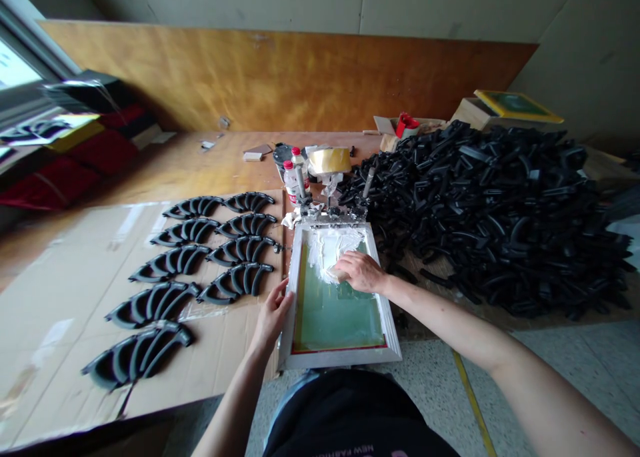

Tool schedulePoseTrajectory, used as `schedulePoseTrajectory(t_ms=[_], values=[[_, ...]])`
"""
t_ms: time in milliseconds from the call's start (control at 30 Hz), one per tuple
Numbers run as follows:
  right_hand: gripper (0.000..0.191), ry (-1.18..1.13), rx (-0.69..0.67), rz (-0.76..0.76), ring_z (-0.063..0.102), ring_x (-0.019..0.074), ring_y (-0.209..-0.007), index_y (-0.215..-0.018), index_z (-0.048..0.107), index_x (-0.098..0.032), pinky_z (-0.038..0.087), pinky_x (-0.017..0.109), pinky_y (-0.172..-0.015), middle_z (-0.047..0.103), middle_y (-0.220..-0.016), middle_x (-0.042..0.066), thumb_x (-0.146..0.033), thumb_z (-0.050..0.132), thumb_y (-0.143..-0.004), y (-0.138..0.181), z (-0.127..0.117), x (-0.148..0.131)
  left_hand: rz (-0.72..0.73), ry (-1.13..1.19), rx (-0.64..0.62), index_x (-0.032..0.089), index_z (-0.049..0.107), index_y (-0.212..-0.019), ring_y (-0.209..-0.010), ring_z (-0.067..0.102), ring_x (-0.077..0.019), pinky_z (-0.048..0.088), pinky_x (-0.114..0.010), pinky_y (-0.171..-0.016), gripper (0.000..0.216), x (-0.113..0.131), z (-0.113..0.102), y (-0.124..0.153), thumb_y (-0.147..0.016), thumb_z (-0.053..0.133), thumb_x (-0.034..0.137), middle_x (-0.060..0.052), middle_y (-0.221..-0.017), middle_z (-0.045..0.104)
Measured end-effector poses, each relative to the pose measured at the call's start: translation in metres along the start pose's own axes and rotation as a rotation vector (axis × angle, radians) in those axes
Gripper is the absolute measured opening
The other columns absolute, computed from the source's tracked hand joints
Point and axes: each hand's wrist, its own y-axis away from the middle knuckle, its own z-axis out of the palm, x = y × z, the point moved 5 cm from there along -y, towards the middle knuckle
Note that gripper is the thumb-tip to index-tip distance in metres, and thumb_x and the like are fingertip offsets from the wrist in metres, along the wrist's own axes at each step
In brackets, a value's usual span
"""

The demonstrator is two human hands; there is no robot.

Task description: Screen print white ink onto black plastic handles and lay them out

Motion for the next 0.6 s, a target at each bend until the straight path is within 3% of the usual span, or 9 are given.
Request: schedulePoseTrajectory(t_ms=[100, 200, 267, 400, 500, 600], values=[[0.015, -0.037, 0.024, 0.113, 0.061, 0.0194, -0.087, -0.099, 0.066, -0.021, 0.043, 0.029, -0.077, 0.069, -0.092, 0.004, -0.025, 0.066, -0.085, -0.016, -0.012, 0.009, -0.003, 0.023, -0.023, 0.017, 0.049, -0.139, -0.061, 0.060, -0.0159, 0.043, -0.023, -0.053, 0.090, 0.010, -0.001, 0.005, -0.066, 0.069, 0.065, -0.003, -0.076, 0.069], [0.052, -0.008, 0.104, 0.349, 0.063, 0.0192, -0.090, -0.132, 0.054, -0.030, 0.046, 0.027, -0.076, 0.070, -0.107, 0.002, -0.030, 0.071, -0.083, -0.044, -0.035, 0.039, -0.005, 0.062, -0.065, 0.020, 0.046, -0.142, -0.065, 0.062, -0.0174, 0.045, -0.024, -0.056, 0.090, 0.031, -0.006, 0.013, -0.066, 0.070, 0.064, -0.003, -0.082, 0.071], [0.065, 0.033, 0.178, 0.469, 0.064, 0.0194, -0.089, -0.142, 0.044, -0.034, 0.047, 0.028, -0.077, 0.069, -0.111, 0.002, -0.028, 0.070, -0.082, -0.053, -0.055, 0.065, 0.036, 0.051, -0.060, 0.021, 0.054, -0.135, -0.072, 0.063, -0.0186, 0.046, -0.025, -0.059, 0.078, 0.052, -0.012, 0.020, -0.070, 0.067, 0.064, -0.004, -0.091, 0.072], [0.047, -0.011, 0.416, 0.674, 0.065, 0.0192, -0.083, -0.135, 0.052, -0.025, 0.048, 0.030, -0.078, 0.071, -0.093, 0.003, -0.027, 0.058, -0.088, -0.021, -0.090, 0.121, 0.182, 0.055, 0.018, 0.018, 0.070, -0.106, -0.078, 0.061, -0.0173, 0.048, -0.023, -0.062, 0.057, 0.103, -0.018, 0.023, -0.076, 0.060, 0.065, -0.004, -0.098, 0.069], [0.027, -0.092, 0.422, 0.898, 0.064, 0.0199, -0.077, -0.112, 0.063, -0.018, 0.048, 0.031, -0.076, 0.069, -0.081, 0.004, -0.025, 0.052, -0.089, 0.023, -0.077, 0.145, 0.338, 0.256, 0.022, 0.018, 0.067, -0.108, -0.081, 0.062, -0.0166, 0.051, -0.024, -0.068, 0.051, 0.142, -0.010, 0.013, -0.079, 0.058, 0.060, -0.004, -0.102, 0.069], [0.019, -0.170, 0.263, 0.869, 0.062, 0.0197, -0.078, -0.099, 0.065, -0.018, 0.048, 0.032, -0.076, 0.069, -0.083, 0.004, -0.031, 0.059, -0.086, 0.044, -0.034, 0.129, 0.419, 0.411, 0.010, 0.020, 0.062, -0.116, -0.086, 0.065, -0.0172, 0.053, -0.026, -0.070, 0.049, 0.164, 0.001, -0.001, -0.078, 0.062, 0.052, -0.005, -0.105, 0.069]])
